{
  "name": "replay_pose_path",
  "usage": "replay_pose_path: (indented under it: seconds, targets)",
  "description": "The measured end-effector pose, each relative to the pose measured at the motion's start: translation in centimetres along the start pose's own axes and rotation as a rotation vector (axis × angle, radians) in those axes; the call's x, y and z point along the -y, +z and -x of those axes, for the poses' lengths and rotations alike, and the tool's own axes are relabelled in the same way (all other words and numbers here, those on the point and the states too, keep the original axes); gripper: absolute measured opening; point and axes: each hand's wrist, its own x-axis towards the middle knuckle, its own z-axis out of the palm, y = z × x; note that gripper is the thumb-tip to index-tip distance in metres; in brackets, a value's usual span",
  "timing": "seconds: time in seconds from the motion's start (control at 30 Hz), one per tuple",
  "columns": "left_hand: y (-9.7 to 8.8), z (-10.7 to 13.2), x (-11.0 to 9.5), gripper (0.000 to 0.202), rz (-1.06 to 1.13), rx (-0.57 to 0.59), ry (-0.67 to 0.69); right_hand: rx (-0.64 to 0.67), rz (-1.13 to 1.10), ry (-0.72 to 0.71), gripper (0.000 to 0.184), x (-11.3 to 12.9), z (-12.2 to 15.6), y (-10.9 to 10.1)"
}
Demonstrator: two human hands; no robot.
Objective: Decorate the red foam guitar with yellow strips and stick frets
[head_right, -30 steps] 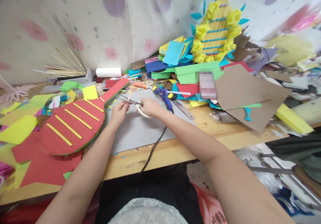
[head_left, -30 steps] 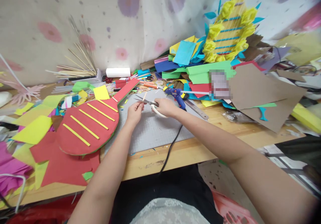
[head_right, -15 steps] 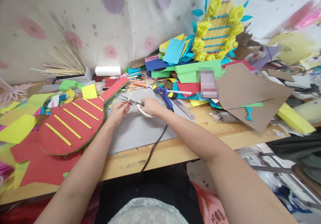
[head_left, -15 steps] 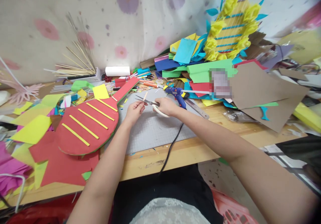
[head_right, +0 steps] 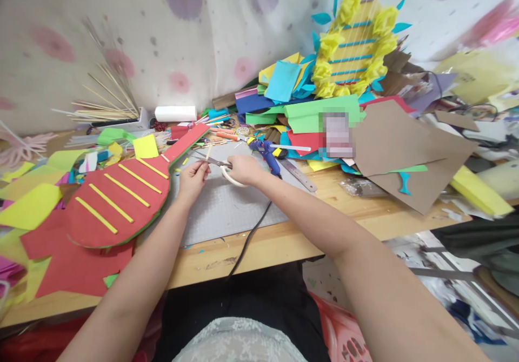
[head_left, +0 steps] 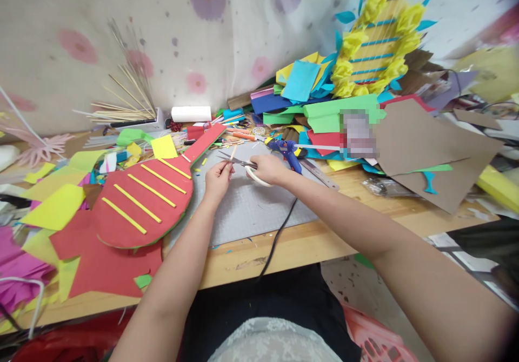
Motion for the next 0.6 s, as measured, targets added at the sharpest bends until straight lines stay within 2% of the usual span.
replay_pose_path:
  seconds: [0.3,0.47,0.6]
  targets:
    - [-0.41,-0.14,-0.16,0.026,0.000,0.118,0.027,-0.003,-0.048,-0.057,0.032,-0.17,-0.03,-0.17]
    - [-0.34,-0.35,0.08,0.024,0.013,0.118,-0.001,-0.005,-0.006,0.005,0.033,-0.14,-0.05,0.23]
    - [-0.25,-0.43,0.30,0.027,0.001,0.086,0.026,-0.022,0.013,0.013,0.034,0.11,-0.06,0.19]
